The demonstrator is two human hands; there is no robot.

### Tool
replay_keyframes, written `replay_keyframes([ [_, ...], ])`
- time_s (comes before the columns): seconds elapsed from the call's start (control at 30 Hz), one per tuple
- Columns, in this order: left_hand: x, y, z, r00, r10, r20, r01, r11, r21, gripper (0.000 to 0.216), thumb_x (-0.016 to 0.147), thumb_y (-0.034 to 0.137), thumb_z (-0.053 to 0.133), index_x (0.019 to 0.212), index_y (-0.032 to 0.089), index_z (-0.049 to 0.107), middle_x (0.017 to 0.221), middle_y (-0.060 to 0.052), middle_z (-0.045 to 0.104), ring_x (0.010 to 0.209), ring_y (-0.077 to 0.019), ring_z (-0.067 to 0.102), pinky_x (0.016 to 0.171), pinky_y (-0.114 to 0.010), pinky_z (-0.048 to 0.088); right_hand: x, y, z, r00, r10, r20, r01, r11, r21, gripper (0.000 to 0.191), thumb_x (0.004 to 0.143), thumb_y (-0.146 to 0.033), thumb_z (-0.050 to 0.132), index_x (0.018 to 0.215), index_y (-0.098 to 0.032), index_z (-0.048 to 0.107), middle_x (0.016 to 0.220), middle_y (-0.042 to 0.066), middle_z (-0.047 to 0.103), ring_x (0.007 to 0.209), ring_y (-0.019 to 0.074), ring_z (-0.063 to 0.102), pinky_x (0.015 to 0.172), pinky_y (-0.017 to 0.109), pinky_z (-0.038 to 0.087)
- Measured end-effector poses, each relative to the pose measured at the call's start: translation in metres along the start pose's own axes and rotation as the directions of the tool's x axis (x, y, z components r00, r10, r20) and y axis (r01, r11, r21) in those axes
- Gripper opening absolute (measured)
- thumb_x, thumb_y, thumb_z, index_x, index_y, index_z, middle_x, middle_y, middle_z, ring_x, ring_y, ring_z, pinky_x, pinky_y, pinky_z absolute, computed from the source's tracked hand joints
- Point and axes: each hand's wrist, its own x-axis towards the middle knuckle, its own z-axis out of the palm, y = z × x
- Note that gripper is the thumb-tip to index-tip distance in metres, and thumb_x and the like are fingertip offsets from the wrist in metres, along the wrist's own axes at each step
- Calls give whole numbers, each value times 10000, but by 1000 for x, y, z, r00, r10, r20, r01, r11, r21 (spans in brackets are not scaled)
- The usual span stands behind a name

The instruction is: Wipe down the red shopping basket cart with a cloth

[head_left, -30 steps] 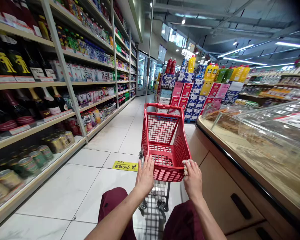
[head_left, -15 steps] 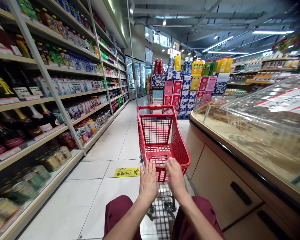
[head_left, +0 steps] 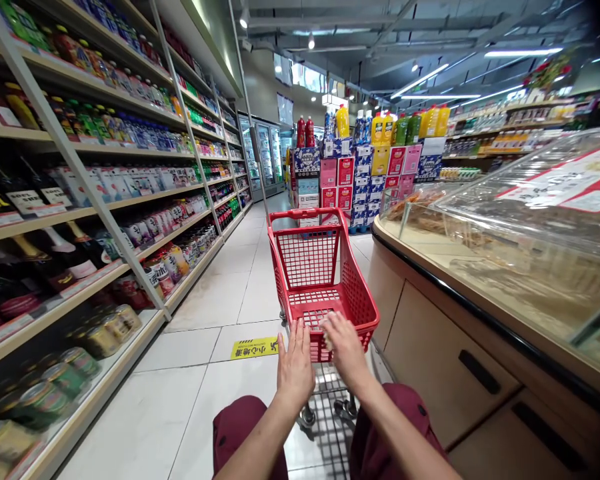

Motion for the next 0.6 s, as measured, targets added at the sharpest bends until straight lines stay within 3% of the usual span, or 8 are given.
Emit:
replay_keyframes([
  [0.13,0,0,0,1000,-1,3,1,1000,5,712,661,96,405,1350,100,227,1438,-97,193,1329,-239,94,1054,-510,159,3,18,-10,971,218,-98,-229,966,-117,431,757,-26,310,1074,-125,585,1208,148,528,1224,243,362,962,479,321],
  [0.2,0,1,-1,1000,-2,12,2,1000,11,703,668,115,411,1348,92,233,1434,-103,204,1330,-242,90,1054,-506,166,3,8,-3,982,165,-92,-175,978,-109,429,751,-12,308,1053,-114,595,1192,151,541,1205,236,388,962,458,327],
  [0.33,1,0,-5,999,6,39,-7,1000,9,693,673,112,400,1347,106,240,1431,-91,214,1329,-229,103,1058,-508,156,6,-12,6,998,-68,12,68,997,-20,435,743,-7,349,1065,-169,592,1202,79,548,1192,197,403,973,395,329],
  [0.5,1,2,-5,999,4,40,-3,1000,-19,722,645,89,402,1347,93,233,1437,-100,187,1330,-238,93,1052,-525,154,14,23,-21,975,216,-48,-220,970,-99,417,717,-12,353,1013,-153,610,1162,119,561,1169,237,415,936,439,344],
  [0.6,1,4,-2,1000,4,23,-4,1000,-17,738,636,87,407,1350,90,221,1433,-112,196,1330,-246,75,1051,-526,154,13,9,-14,989,147,-13,-148,988,-54,418,723,-11,354,1022,-152,609,1177,118,554,1180,235,405,955,443,329],
])
